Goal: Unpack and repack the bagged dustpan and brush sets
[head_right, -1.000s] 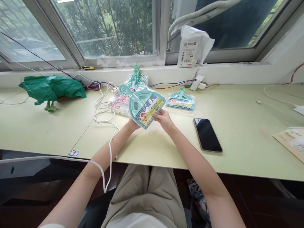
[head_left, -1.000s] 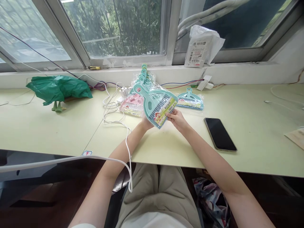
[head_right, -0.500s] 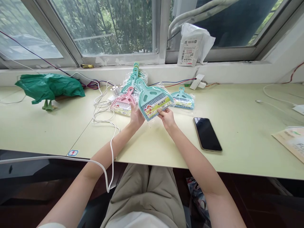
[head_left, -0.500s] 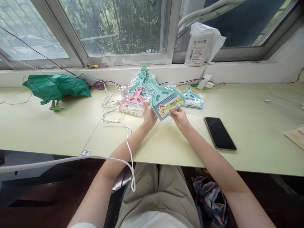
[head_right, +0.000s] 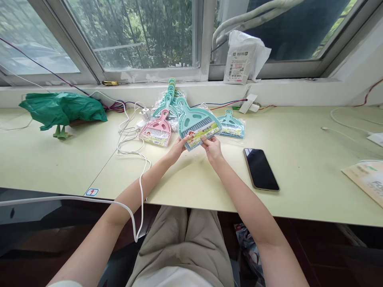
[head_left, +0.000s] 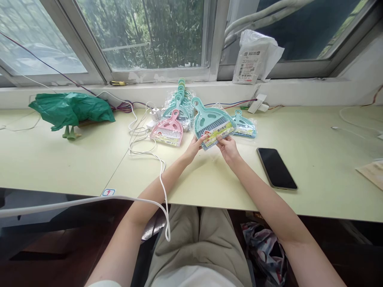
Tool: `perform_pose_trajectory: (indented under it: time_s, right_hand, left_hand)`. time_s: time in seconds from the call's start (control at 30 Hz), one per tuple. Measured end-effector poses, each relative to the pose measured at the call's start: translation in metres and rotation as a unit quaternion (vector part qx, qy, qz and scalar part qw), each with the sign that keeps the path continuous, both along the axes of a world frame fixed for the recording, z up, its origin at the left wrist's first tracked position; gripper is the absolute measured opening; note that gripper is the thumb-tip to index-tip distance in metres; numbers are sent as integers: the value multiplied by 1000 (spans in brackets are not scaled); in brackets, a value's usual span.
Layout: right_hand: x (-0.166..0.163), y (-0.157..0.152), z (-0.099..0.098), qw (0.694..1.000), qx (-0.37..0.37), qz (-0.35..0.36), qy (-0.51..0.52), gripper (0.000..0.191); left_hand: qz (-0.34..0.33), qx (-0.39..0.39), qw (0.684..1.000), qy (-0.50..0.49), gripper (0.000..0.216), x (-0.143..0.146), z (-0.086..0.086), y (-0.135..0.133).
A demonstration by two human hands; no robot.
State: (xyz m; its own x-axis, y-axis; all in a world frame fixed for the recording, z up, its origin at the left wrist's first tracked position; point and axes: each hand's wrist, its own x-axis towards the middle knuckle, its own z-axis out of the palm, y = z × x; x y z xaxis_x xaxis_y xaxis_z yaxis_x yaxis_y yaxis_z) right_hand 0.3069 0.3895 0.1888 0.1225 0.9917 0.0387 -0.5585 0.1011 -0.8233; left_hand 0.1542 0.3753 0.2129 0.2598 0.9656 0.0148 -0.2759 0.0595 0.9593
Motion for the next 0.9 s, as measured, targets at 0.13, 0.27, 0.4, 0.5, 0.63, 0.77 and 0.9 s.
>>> perform_pose_trajectory:
  time_s: [0.13,0.27,0.4,0.5,0.63,0.77,0.9]
  right_hand:
    - [-1,-1,2,1000,-2,5,4,24]
    - [0,0,3,1000,14,1,7,25]
    - [-1,-1,4,1000,16,3,2,24]
    - [-3,-3,4,1000,9,6,5,23]
    - [-5,-5,4,1000,-10,2,8,23]
    - [-5,-6,5,1000,-17,-2,7,23]
    - [-5,-4,4,1000,-17,-5,23,22]
  left_hand:
    - [-10,10,1000,21,55,-2,1,1]
    - [-18,16,999,38,54,-4,-1,2]
    - [-30,25,998,43,52,-6,-5,4]
    - [-33,26,999,26,52,-5,-8,5]
    - [-17,14,1000,6,47,-4,-12,8]
    - [-16,5,1000,3,44,-4,-13,8]
    - [-7,4,1000,5,45,-3,-13,8]
